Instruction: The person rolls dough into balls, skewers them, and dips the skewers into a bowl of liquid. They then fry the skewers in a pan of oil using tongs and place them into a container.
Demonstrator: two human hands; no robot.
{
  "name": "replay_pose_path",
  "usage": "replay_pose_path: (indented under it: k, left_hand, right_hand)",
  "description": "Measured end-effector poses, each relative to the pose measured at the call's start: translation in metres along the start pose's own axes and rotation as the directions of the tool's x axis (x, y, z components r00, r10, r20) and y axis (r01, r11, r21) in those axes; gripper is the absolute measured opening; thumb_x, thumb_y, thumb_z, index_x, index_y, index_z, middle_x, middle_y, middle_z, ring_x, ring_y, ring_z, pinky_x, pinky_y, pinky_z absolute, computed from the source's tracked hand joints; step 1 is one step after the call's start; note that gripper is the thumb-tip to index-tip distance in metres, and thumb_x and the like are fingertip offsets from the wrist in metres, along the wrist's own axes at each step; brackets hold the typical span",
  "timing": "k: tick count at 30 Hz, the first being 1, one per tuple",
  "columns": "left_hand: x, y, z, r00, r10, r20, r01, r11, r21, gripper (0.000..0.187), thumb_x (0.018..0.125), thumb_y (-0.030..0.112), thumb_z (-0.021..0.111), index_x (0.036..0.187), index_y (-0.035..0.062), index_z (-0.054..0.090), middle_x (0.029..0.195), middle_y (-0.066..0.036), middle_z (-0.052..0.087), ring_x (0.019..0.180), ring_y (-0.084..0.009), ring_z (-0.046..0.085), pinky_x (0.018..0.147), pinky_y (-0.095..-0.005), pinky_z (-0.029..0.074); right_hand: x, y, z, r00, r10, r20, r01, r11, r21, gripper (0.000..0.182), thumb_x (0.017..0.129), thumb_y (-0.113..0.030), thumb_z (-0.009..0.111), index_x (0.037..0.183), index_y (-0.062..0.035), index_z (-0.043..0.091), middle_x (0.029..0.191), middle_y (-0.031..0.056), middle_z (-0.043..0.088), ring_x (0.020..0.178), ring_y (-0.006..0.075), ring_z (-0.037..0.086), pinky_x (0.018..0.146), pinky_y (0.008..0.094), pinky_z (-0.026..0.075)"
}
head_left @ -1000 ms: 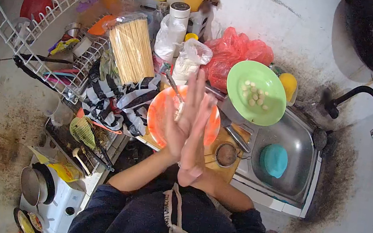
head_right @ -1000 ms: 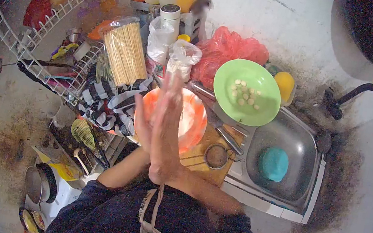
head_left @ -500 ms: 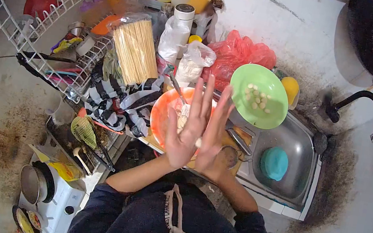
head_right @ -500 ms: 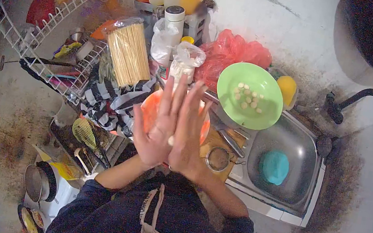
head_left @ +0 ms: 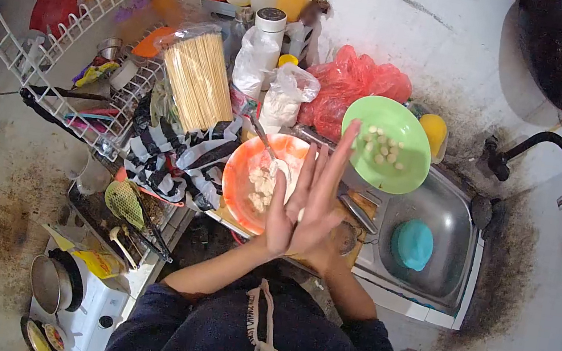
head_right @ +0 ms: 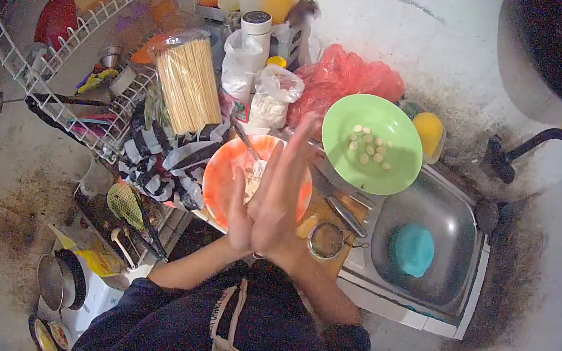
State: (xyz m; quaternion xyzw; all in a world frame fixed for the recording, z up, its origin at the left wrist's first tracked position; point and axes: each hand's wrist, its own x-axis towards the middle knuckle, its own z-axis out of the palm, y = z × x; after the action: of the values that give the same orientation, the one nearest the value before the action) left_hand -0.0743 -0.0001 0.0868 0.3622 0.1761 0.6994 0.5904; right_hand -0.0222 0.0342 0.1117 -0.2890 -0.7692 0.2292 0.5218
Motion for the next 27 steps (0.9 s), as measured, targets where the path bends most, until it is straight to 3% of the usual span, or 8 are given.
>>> replay_pose_path:
  k: [5, 7, 11, 13, 16, 21, 23, 27]
  left_hand:
    - [0.012, 0.028, 0.008, 0.979, 0.112, -0.171, -0.142, 0.975, -0.173, 0.077, 0.086, 0.060, 0.012, 0.139, 0.0042, 0.005, 0.146, -0.008, 0.008, 0.134, -0.0202, 0.005, 0.108, -0.0338, 0.007]
    - [0.006, 0.021, 0.003, 0.989, 0.103, -0.111, -0.128, 0.957, -0.260, 0.076, 0.086, 0.060, 0.012, 0.139, 0.0057, 0.006, 0.146, -0.007, 0.008, 0.134, -0.0192, 0.006, 0.108, -0.0345, 0.007]
    - [-0.006, -0.008, -0.002, 0.993, -0.089, -0.078, 0.092, 0.995, 0.029, 0.066, 0.091, 0.050, 0.010, 0.140, 0.0066, 0.007, 0.146, -0.005, 0.006, 0.134, -0.0208, 0.005, 0.108, -0.0338, 0.001]
    - [0.005, -0.032, -0.034, 0.994, -0.082, -0.076, 0.062, 0.970, -0.235, 0.074, 0.087, 0.057, 0.016, 0.139, 0.0057, 0.009, 0.146, -0.008, 0.008, 0.134, -0.0192, 0.008, 0.108, -0.0349, 0.004]
    - [0.011, 0.004, -0.018, 0.997, 0.009, -0.078, -0.031, 0.955, -0.296, 0.075, 0.087, 0.059, 0.017, 0.140, 0.0071, 0.007, 0.146, -0.007, 0.008, 0.134, -0.0193, 0.007, 0.108, -0.0344, 0.004]
    - [0.001, 0.012, 0.000, 0.998, 0.013, -0.062, -0.035, 0.930, -0.366, 0.078, 0.085, 0.060, 0.022, 0.139, 0.0052, 0.011, 0.144, -0.011, 0.015, 0.134, -0.0178, 0.012, 0.108, -0.0361, 0.008]
    - [-0.011, 0.003, 0.000, 0.955, -0.267, -0.126, 0.264, 0.964, -0.042, 0.078, 0.085, 0.061, 0.020, 0.140, 0.0076, 0.008, 0.145, -0.012, 0.013, 0.134, -0.0204, 0.011, 0.108, -0.0360, 0.008]
    - [0.002, 0.009, -0.004, 0.985, -0.108, -0.132, 0.118, 0.990, 0.073, 0.078, 0.084, 0.063, 0.016, 0.140, 0.0102, 0.003, 0.146, -0.010, 0.006, 0.135, -0.0215, 0.004, 0.108, -0.0364, 0.005]
  right_hand:
    - [-0.035, -0.002, -0.001, 0.927, -0.242, 0.286, 0.239, 0.970, 0.047, 0.085, 0.085, -0.058, 0.025, 0.137, 0.0013, -0.005, 0.144, 0.0204, -0.008, 0.134, 0.0319, -0.006, 0.105, 0.0481, -0.002]
    - [-0.019, 0.003, -0.005, 0.957, 0.104, 0.273, -0.095, 0.994, -0.046, 0.082, 0.085, -0.058, 0.023, 0.137, -0.0006, -0.005, 0.144, 0.0198, -0.008, 0.133, 0.0320, -0.007, 0.105, 0.0486, -0.002]
    - [-0.006, -0.013, 0.002, 0.999, 0.045, -0.024, -0.045, 0.998, 0.032, 0.071, 0.090, -0.040, 0.034, 0.137, 0.0026, 0.001, 0.143, 0.0228, 0.001, 0.133, 0.0364, 0.002, 0.105, 0.0517, 0.003]
    - [-0.024, -0.029, -0.001, 0.903, 0.393, 0.176, -0.357, 0.911, -0.205, 0.082, 0.085, -0.059, 0.004, 0.136, 0.0038, -0.001, 0.143, 0.0230, -0.001, 0.133, 0.0358, -0.001, 0.106, 0.0452, 0.000]
    - [-0.053, 0.012, 0.008, 0.888, -0.389, 0.246, 0.322, 0.907, 0.273, 0.083, 0.083, -0.046, 0.045, 0.136, 0.0062, 0.007, 0.141, 0.0266, 0.008, 0.131, 0.0411, 0.006, 0.104, 0.0519, 0.006]
    - [-0.017, 0.010, -0.008, 0.970, 0.001, 0.244, 0.041, 0.985, -0.165, 0.084, 0.084, -0.059, 0.022, 0.137, 0.0045, 0.003, 0.143, 0.0242, 0.003, 0.133, 0.0376, 0.001, 0.106, 0.0469, 0.001]
    - [-0.008, 0.005, -0.007, 0.998, 0.020, 0.051, -0.029, 0.986, 0.166, 0.080, 0.086, -0.054, 0.022, 0.136, 0.0053, 0.000, 0.143, 0.0237, -0.001, 0.133, 0.0355, -0.002, 0.107, 0.0445, 0.000]
    - [-0.041, 0.000, 0.009, 0.969, -0.052, 0.242, -0.022, 0.956, 0.293, 0.080, 0.086, -0.055, 0.015, 0.136, 0.0045, -0.006, 0.143, 0.0233, -0.008, 0.133, 0.0333, -0.006, 0.107, 0.0430, -0.001]
